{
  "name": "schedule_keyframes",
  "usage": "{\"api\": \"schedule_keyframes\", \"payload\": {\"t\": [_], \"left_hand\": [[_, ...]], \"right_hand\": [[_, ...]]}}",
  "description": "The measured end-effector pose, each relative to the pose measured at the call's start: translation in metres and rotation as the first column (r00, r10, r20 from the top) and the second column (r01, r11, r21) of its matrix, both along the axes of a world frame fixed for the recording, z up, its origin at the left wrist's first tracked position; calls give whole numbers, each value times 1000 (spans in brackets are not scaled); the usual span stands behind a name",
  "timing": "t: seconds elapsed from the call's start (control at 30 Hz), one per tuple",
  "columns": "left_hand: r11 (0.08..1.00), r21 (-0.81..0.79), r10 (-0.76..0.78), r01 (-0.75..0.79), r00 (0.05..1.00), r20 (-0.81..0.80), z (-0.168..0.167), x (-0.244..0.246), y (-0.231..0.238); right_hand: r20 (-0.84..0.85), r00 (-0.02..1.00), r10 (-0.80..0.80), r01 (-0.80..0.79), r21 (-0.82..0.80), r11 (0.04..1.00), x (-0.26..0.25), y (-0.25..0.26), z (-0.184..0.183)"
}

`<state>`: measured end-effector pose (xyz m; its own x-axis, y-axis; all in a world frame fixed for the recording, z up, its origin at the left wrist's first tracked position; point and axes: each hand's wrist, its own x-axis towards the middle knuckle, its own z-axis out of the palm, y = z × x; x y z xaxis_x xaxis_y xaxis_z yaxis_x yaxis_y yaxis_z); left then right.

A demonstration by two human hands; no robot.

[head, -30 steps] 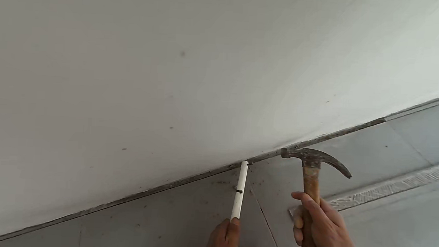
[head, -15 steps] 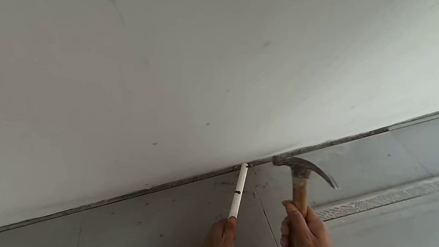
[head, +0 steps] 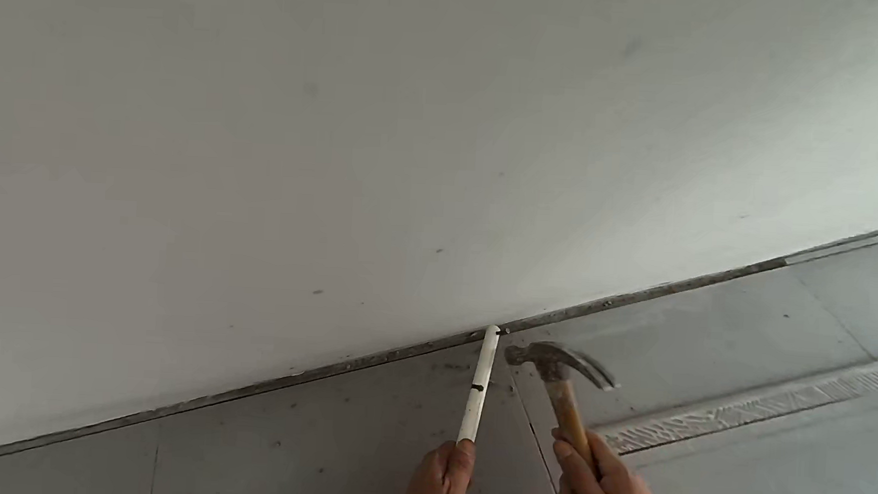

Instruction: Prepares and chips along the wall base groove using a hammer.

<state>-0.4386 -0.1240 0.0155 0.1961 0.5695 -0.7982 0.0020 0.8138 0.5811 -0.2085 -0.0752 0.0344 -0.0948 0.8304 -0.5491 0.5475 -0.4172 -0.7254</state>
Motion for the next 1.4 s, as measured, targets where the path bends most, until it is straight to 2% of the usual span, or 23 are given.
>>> {"api": "schedule_keyframes", "payload": {"t": [0.2,0.27,0.33,0.4,0.53,0.57,0.6,0.7,0.77,0.9,0.93,1.03,1.1,1.23,1.27,1.33,1.4], "left_hand": [[999,-13,-33,33,999,-1,-9,-9,-1],[999,-22,-26,26,1000,8,-9,-10,-1],[1000,-21,-4,4,999,36,-8,-10,-2],[1000,-15,-5,5,999,44,-8,-10,-1],[1000,-5,3,-3,999,34,-13,-10,-3],[1000,-14,7,-7,999,38,-14,-9,-2],[1000,-23,13,-12,999,44,-13,-8,-3],[999,-18,31,-30,998,55,-8,-5,-2],[1000,-8,28,-27,999,45,-9,-7,0],[999,4,39,-39,998,58,-15,-5,-5],[999,-7,40,-39,998,44,-14,-4,-5],[999,-35,2,-2,1000,-22,-4,-3,0],[999,-24,-31,30,997,-73,1,-4,4],[997,-36,-77,73,986,-146,9,7,7],[997,-43,-76,70,985,-156,12,11,9],[998,-50,-53,46,985,-167,14,20,10],[999,-44,-30,23,986,-162,12,20,12]], "right_hand": [[-148,971,-185,214,213,953,-14,9,10],[-131,978,-163,185,175,967,-24,10,2],[-59,994,-92,94,23,995,-23,15,-7],[-47,996,-75,76,10,997,-18,19,-5],[-153,969,-194,227,244,943,-29,10,9],[-168,963,-211,249,254,935,-35,8,7],[-149,968,-201,229,209,951,-37,7,3],[-43,995,-86,83,-76,994,-22,21,1],[-70,992,-104,101,-43,994,-14,27,15],[-198,948,-248,288,212,934,-31,16,25],[-196,953,-232,270,195,943,-36,13,19],[-98,991,-92,82,-98,992,-28,22,4],[-111,990,-91,81,-89,993,-24,26,13],[-183,958,-219,236,74,969,-34,17,20],[-183,960,-213,224,40,974,-35,17,16],[-168,977,-134,114,-126,985,-24,22,5],[-175,978,-111,84,-153,985,-15,26,5]]}}
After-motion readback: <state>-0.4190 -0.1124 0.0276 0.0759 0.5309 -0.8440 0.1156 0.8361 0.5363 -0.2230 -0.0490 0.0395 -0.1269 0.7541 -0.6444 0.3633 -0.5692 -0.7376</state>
